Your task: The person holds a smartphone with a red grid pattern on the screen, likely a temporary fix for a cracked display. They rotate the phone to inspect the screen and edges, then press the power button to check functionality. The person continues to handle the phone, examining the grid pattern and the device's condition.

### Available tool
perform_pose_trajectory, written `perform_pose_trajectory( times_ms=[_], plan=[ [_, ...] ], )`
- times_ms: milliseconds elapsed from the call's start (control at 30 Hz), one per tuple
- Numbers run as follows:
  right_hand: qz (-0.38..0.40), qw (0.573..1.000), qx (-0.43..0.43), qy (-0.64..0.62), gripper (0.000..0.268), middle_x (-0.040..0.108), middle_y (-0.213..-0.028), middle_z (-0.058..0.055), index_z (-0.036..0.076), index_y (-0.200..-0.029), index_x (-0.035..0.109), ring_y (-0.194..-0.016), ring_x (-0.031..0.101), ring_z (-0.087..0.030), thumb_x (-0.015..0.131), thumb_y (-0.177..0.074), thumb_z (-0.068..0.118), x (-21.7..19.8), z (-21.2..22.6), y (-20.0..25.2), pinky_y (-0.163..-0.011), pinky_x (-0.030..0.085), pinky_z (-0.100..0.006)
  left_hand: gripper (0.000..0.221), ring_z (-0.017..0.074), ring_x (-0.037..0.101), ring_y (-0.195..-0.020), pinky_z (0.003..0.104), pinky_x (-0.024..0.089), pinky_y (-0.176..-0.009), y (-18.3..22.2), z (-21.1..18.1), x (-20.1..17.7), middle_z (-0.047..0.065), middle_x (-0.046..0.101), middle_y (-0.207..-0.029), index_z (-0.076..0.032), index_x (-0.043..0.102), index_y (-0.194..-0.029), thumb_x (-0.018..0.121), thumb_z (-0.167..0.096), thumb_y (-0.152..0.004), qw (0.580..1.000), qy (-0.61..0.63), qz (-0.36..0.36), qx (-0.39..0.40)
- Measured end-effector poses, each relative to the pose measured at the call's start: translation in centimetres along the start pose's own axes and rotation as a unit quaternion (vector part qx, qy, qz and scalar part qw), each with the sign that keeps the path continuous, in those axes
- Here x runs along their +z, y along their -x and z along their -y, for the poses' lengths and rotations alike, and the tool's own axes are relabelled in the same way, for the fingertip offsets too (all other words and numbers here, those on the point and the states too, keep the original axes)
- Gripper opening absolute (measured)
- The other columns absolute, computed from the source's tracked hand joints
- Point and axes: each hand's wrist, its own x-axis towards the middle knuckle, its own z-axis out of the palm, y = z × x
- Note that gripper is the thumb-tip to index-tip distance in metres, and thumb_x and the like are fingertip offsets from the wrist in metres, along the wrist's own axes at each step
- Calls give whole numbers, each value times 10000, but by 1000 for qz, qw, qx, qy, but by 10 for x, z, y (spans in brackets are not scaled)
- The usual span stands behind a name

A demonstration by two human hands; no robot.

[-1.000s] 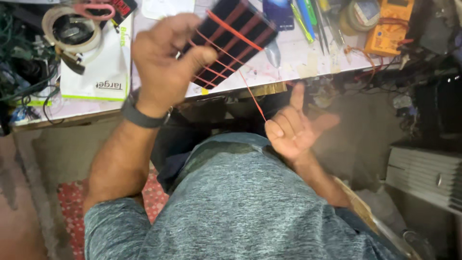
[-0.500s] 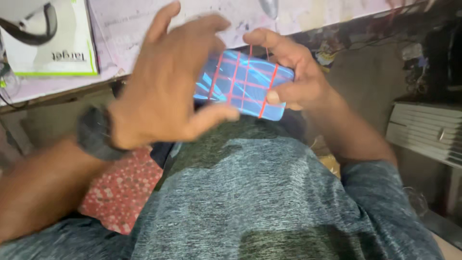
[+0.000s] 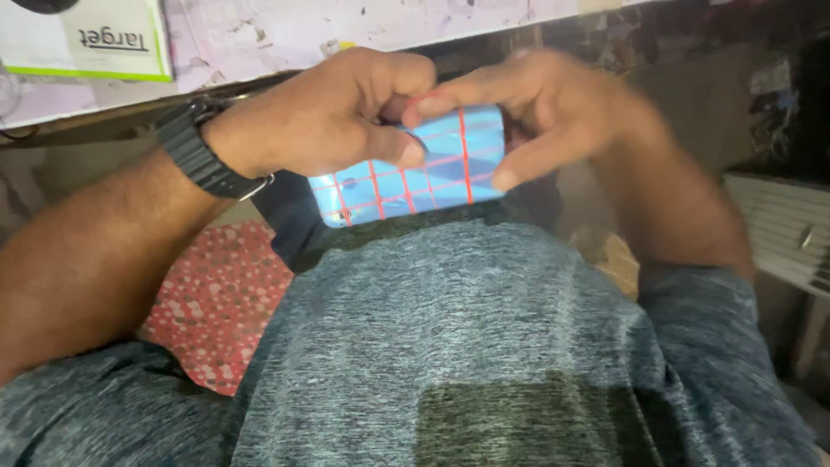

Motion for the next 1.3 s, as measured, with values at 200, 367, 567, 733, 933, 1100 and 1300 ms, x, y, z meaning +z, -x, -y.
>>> perform_pose_trajectory(
  times_ms=[200,367,567,733,933,1100,1300],
  plan=[
    [-16,978,-93,184,559,702,-797,-43,-24,-1297,634,-748,691,-111,848,-787,52,10,26,7,-788,555,-292,198,30,478,-682,196,386,-604,14,3,-14,-35,540,-785,-41,584,-989,740,78,-962,984,46,-172,17],
    [-266,880,-221,326,257,705,-925,-144,-35,-1105,658,-805,707,-232,808,-896,-39,47,9,-24,-921,590,-402,205,38,579,-649,184,426,-551,20,3,-28,12,680,-813,-65,575,-1007,727,67,-968,953,152,-255,56],
    [-363,872,-133,300,116,710,-800,-157,-62,-882,673,-610,668,-232,767,-814,-76,55,-7,-23,-635,518,-324,240,90,692,-719,209,516,-667,7,20,-21,105,734,-908,-33,554,-1115,740,64,-999,940,227,-244,76],
    [-323,856,-219,339,135,583,-659,-78,-15,-833,644,-615,621,-210,770,-843,-61,45,-7,-20,-894,626,-395,266,133,726,-800,225,587,-724,11,24,-29,143,746,-932,-23,550,-1151,770,53,-1023,930,252,-239,120],
    [-294,842,-228,392,174,618,-676,-96,-8,-798,634,-642,662,-239,803,-764,-29,39,-12,2,-949,625,-445,258,163,744,-835,260,622,-772,22,16,-41,150,740,-974,-3,554,-1154,768,62,-1024,922,257,-250,142],
    [-290,852,-205,383,194,626,-691,-105,-1,-815,628,-649,659,-242,807,-740,-15,43,-15,10,-982,610,-466,261,157,733,-788,256,611,-727,22,13,-46,124,719,-998,1,569,-1157,757,68,-989,922,241,-266,145],
    [-282,864,-217,355,225,625,-703,-100,-3,-846,625,-644,647,-240,829,-753,11,41,-27,17,-994,599,-477,294,176,728,-794,266,606,-731,17,20,-44,135,710,-963,7,560,-1190,773,80,-1001,914,255,-278,149]
  ],
)
